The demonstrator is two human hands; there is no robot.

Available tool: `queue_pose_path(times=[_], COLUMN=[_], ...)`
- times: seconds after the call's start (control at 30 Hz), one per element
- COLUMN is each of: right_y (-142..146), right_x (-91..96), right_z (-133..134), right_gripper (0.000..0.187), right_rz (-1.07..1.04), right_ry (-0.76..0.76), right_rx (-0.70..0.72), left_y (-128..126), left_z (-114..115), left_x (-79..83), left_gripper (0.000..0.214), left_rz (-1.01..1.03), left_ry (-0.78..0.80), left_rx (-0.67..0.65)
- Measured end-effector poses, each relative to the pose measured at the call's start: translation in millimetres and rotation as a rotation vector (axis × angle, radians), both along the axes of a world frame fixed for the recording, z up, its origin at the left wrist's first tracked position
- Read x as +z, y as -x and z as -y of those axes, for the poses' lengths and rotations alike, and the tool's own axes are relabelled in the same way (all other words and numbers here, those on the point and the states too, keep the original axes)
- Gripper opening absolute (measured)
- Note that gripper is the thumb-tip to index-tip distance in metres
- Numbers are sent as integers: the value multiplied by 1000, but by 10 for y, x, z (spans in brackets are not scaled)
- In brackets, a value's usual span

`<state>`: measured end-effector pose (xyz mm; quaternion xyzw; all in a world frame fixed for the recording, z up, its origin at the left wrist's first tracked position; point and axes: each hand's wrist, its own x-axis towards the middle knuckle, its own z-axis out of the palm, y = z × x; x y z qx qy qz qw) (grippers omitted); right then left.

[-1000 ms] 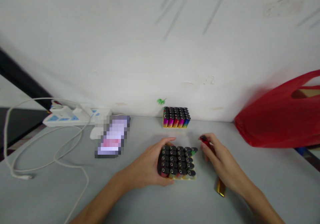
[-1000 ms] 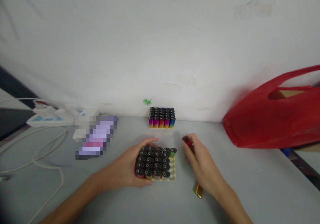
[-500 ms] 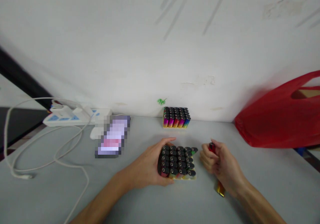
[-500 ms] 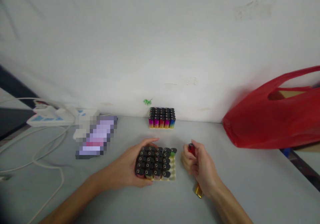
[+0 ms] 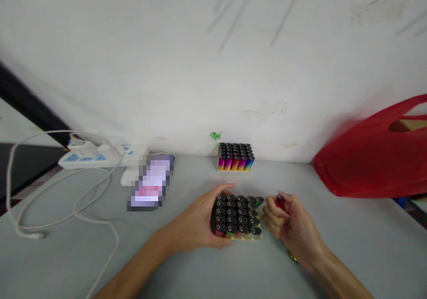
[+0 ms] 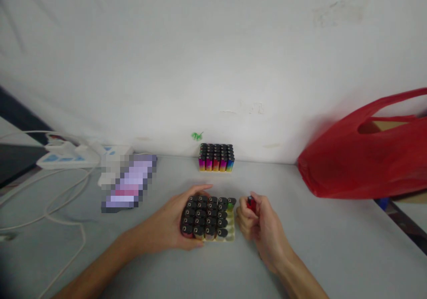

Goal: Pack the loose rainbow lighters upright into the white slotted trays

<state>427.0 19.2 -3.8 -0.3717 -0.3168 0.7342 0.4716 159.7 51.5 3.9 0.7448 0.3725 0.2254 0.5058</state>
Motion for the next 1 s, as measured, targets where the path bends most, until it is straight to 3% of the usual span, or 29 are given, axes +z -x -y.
queue_pose_path(times=[0.2, 0.53, 0.73, 0.87, 1.0], right_y=[-7, -6, 18, 58, 30], right_x=[52, -4, 54, 115, 153], right_z=[-22, 8, -8, 4, 31], right_gripper=[64, 53, 62, 53, 35], right_rz=[3, 38, 85, 234, 506], right_ry=[-11, 30, -6, -109, -372], right_rx=[25, -40, -39, -133, -275], left_y=[5, -5, -4, 1, 6], left_z=[-8, 3, 7, -4, -12], left_x=[-19, -21, -16, -5, -4], left_gripper=[117, 114, 117, 116, 117], left_rz=[0, 25, 22, 12, -4], left_ry=[0, 12, 24, 19, 11], left_rx=[-7, -9, -5, -21, -26])
